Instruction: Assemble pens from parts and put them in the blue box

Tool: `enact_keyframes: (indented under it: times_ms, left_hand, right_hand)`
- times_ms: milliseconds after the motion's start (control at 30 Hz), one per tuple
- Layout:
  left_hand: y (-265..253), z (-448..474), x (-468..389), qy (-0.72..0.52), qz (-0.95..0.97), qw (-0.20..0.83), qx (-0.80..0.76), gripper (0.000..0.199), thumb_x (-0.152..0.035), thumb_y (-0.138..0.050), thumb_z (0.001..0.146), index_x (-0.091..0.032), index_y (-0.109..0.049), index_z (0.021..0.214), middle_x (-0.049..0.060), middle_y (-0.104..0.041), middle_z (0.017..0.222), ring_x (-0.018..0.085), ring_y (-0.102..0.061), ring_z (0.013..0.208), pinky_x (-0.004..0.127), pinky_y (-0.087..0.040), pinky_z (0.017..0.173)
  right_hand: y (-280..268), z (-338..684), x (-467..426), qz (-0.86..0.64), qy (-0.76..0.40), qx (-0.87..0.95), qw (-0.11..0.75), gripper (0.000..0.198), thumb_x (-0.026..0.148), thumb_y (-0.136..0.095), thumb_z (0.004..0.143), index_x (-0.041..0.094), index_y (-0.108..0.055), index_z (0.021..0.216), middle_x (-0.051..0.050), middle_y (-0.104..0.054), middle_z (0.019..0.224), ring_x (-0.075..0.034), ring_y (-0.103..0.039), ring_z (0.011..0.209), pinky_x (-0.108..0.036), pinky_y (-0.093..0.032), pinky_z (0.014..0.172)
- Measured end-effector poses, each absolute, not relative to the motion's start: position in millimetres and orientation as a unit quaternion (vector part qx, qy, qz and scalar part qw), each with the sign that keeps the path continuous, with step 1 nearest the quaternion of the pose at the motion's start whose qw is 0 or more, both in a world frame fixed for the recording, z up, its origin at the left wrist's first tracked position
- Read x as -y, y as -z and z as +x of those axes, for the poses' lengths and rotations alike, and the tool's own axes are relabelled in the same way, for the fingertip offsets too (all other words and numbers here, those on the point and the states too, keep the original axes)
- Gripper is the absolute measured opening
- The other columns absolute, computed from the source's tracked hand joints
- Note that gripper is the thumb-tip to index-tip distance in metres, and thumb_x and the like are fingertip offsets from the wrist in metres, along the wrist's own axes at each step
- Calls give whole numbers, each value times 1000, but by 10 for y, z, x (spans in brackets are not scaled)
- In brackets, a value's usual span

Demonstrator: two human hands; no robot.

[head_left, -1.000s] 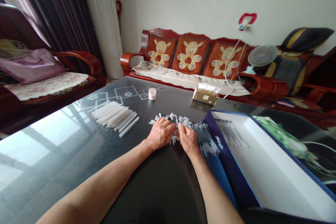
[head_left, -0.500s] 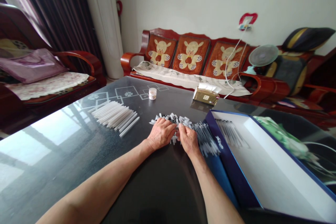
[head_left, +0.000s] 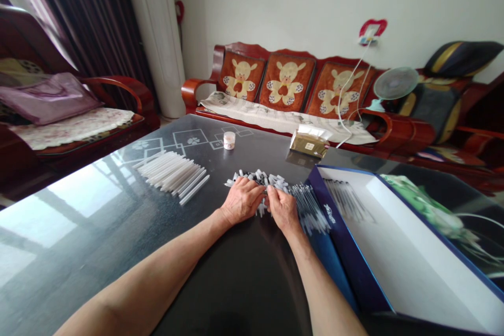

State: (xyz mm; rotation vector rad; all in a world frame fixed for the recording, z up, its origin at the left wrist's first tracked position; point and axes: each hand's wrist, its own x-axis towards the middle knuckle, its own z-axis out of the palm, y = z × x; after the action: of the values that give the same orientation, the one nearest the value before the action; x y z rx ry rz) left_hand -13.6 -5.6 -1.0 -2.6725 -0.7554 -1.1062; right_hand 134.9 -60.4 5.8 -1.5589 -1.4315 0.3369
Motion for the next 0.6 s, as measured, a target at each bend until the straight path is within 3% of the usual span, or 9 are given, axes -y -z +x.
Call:
enact_keyframes:
  times_ms: [167,333,467,600]
  left_hand:
    - [-20,-136,67,372,-890,68,254,27,-29,-43,94,-17,-67,99,6,-63,81,20,-51,75,36,-41,75]
    - [-76,-135,107,450,-852,18,267,27,-30,-48,92,-17,-64,110,11,-65,106,22,-56,93,38,-43,85]
    - [-51,-109,84,506,-754,-207,364,30,-41,-51,90,-17,-69,90,6,-67,80,17,-60,74,30,-47,72]
    - [-37,-83,-17,536,-554,-513,377,41,-53,-57,82,-15,-67,96,4,-68,76,14,-62,62,25,-48,59]
  right_hand:
    - [-69,1334,628,-611,-154,598,495,37,51,-49,86,23,-65,69,-2,-63,56,-18,-56,54,-30,-43,56]
    - [-62,1375,583,-643,-197,511,535,41,56,-48,85,21,-62,68,-2,-64,57,-18,-57,53,-30,-44,58]
    - [-64,1397,559,-627,-231,449,594,41,57,-48,84,20,-62,72,-3,-67,63,-17,-58,54,-30,-44,58]
    - [-116,1303,614,-596,-241,534,549,33,49,-51,84,21,-64,75,-3,-68,66,-17,-58,56,-29,-44,56]
